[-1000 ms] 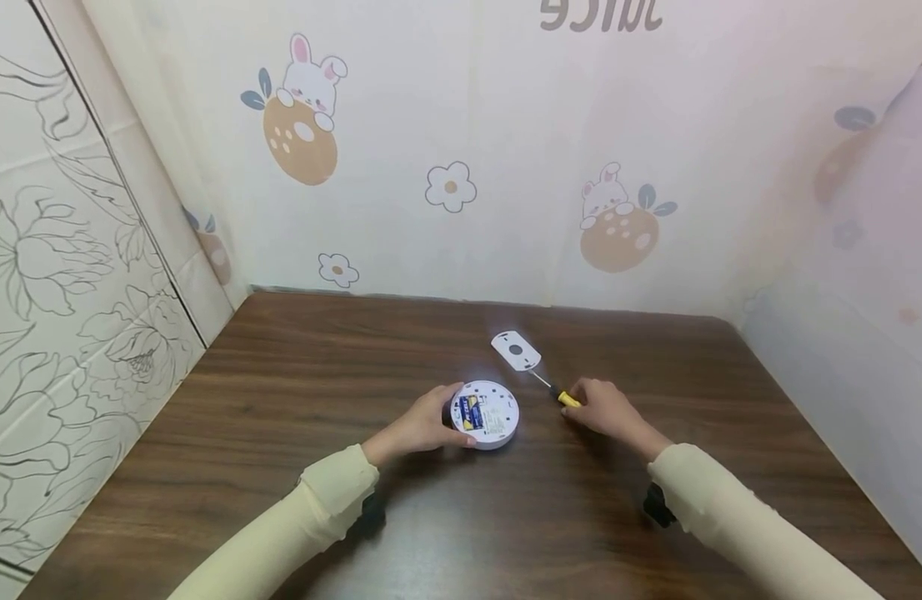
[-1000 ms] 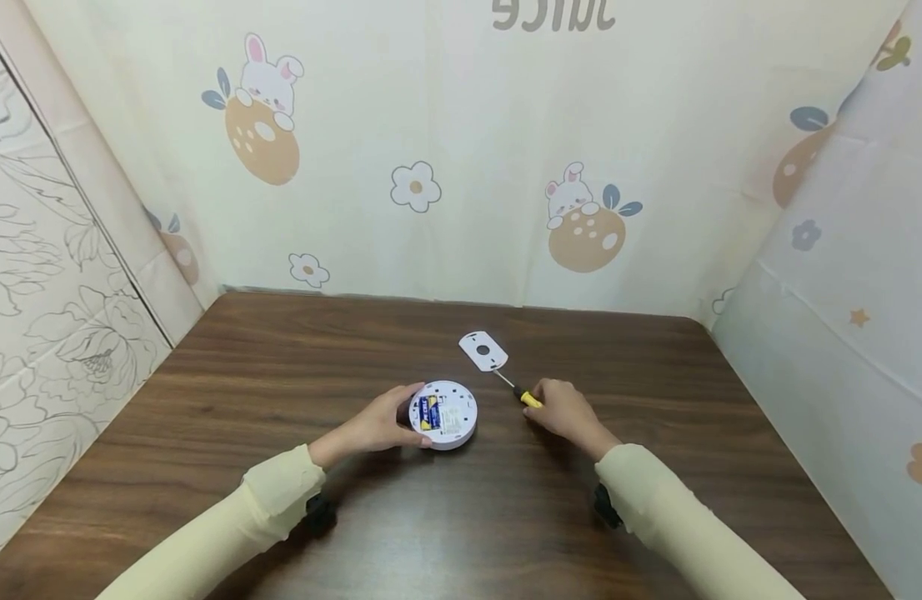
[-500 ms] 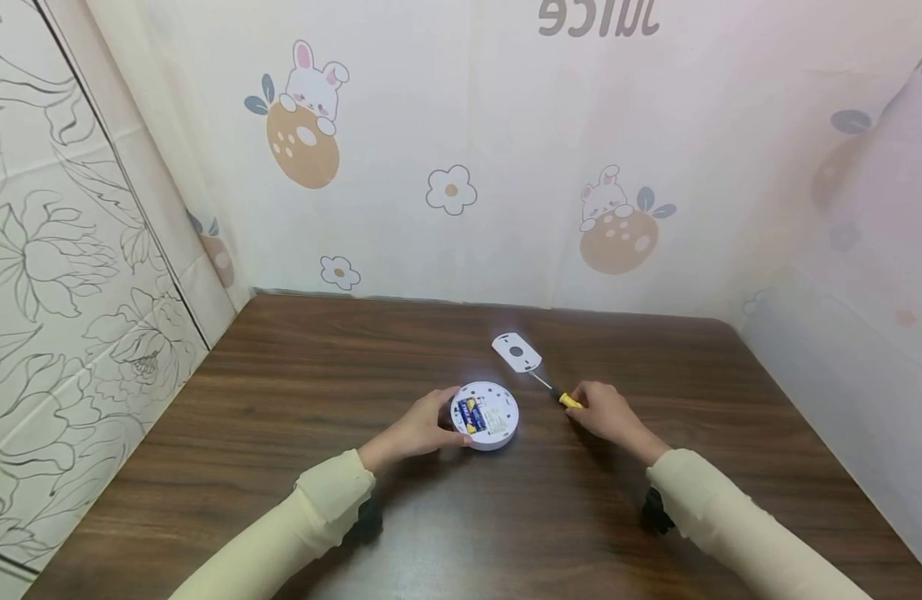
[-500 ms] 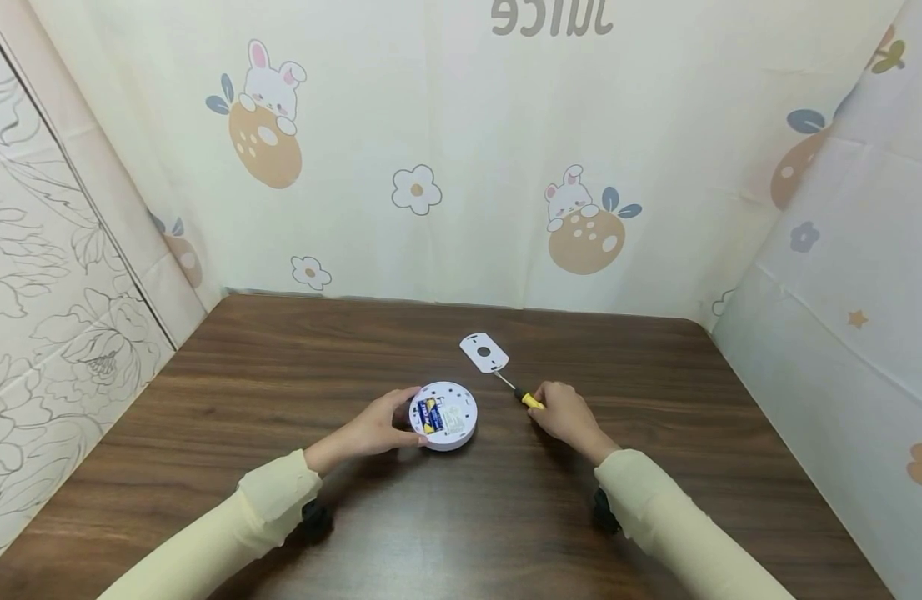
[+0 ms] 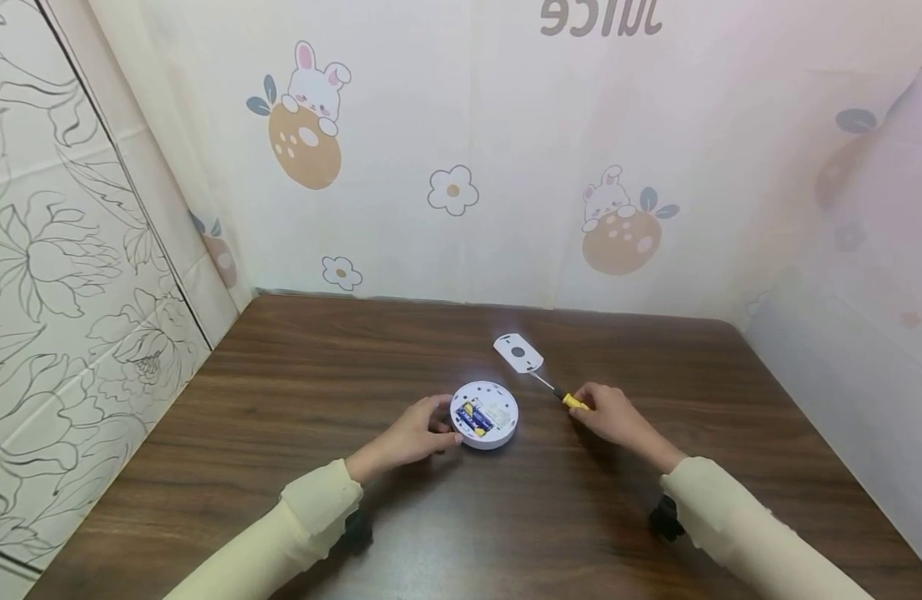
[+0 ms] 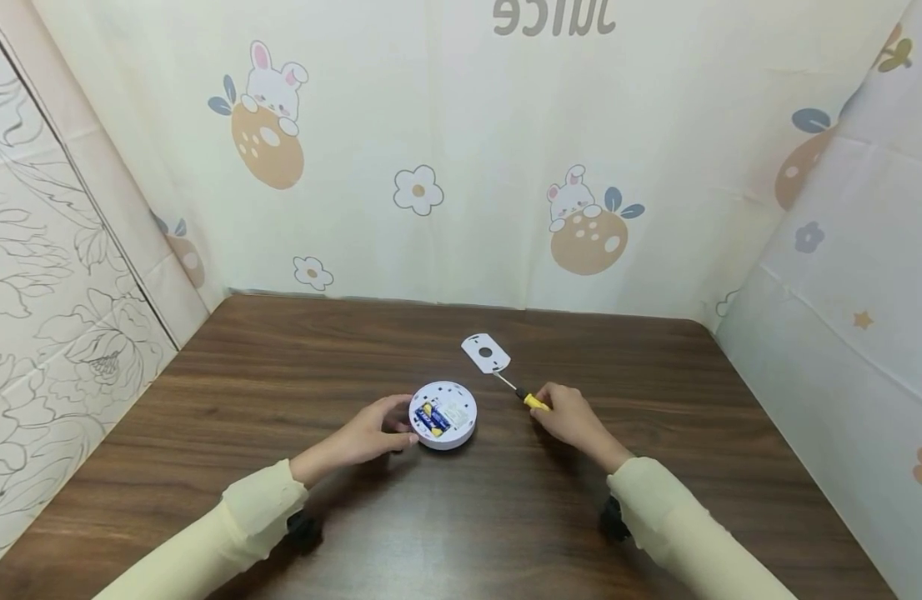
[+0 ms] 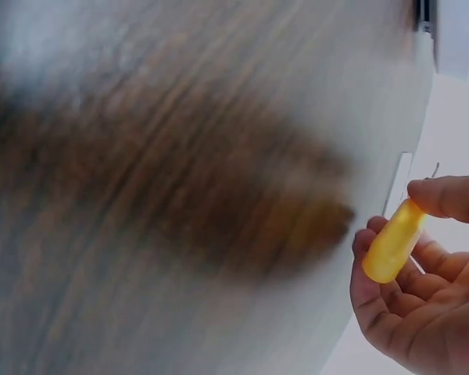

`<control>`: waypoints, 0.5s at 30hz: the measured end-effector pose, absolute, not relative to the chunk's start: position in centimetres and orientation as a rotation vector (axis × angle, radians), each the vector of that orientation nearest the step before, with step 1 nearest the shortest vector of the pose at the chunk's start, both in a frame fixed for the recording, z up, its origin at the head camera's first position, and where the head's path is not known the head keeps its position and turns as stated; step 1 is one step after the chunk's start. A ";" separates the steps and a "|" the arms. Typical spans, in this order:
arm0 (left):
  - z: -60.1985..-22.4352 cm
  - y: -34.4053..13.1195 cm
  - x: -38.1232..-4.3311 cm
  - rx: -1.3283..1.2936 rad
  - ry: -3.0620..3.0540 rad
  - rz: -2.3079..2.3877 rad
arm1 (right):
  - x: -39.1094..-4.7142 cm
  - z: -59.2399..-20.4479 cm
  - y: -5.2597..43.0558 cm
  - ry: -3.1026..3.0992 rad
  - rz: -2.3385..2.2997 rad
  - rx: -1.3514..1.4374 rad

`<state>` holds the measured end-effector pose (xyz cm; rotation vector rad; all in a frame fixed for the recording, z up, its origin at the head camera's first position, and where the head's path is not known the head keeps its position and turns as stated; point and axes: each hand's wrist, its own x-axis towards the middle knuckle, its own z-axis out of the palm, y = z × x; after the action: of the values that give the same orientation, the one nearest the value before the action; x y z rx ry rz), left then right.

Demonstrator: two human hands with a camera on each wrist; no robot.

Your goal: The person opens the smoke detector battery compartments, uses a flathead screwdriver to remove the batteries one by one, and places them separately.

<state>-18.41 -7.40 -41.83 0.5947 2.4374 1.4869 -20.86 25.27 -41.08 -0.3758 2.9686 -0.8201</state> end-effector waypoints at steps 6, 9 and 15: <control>-42.0 -7.2 -19.9 0.372 2.279 1.640 | -20.2 -40.0 25.6 2.903 -0.905 -0.432; -42.3 -6.9 -21.1 0.312 2.159 1.716 | -19.9 -39.4 25.5 2.834 -0.966 -0.475; -42.6 -6.5 -22.3 0.256 2.034 1.749 | -19.0 -38.3 25.0 2.737 -1.015 -0.583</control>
<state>-22.30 -6.54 -42.58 0.2562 2.0340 1.7490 -18.99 24.97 -38.34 -0.5829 2.7367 -1.0145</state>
